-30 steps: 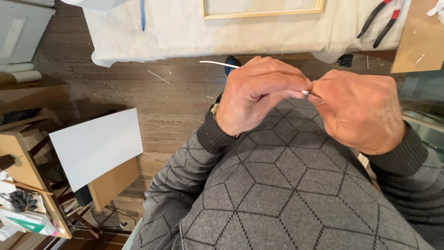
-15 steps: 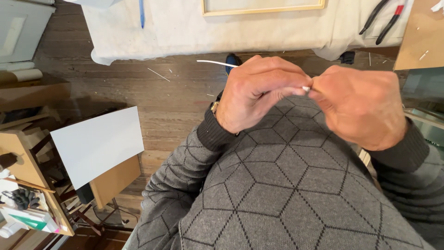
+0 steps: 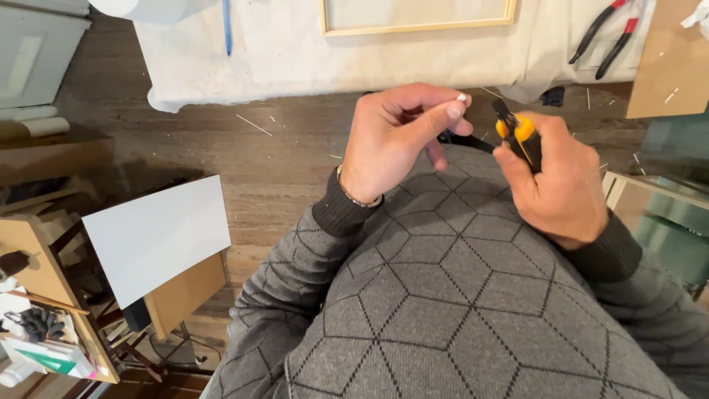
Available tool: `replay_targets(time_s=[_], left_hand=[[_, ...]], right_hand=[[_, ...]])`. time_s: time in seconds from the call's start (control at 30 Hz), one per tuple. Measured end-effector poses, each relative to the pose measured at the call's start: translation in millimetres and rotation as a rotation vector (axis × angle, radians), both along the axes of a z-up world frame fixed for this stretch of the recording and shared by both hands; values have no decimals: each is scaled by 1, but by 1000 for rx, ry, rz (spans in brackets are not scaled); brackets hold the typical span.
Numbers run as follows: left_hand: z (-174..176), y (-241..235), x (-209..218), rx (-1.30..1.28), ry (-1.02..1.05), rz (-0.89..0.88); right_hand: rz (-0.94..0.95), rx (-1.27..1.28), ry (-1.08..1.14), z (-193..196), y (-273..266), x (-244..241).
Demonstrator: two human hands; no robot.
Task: The recorder is applying white spacer strips to the inside of a wooden picture frame using a utility knife and pliers.
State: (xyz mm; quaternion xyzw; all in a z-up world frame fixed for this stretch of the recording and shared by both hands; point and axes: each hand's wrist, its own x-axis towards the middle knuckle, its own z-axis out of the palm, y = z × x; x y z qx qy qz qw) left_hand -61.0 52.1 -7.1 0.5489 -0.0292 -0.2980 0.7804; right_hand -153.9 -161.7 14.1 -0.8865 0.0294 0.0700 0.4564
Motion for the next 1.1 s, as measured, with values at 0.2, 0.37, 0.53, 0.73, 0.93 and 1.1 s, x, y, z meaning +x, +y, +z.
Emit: replay_targets(time_s=[0.2,0.37,0.53,0.73,0.93,1.1], left_hand=[[-2,-4,4,-5,50,-16],[-6,-6,3,-45,41,2],[-4,-5,4,-30,53,7],[-8,-4,2,-26,49,11],[-5,-4,1,3,57,22],[-4,-3,1,25,59,23]], right_hand=[[150,-381,-305,10,2,13],[198,-502,-317,21,4,19],[206,-586,-371,42,15,32],[219,-597,-374,41,16,32],[214,-596,-380,39,17,30],[211,-608,-384,40,18,30]])
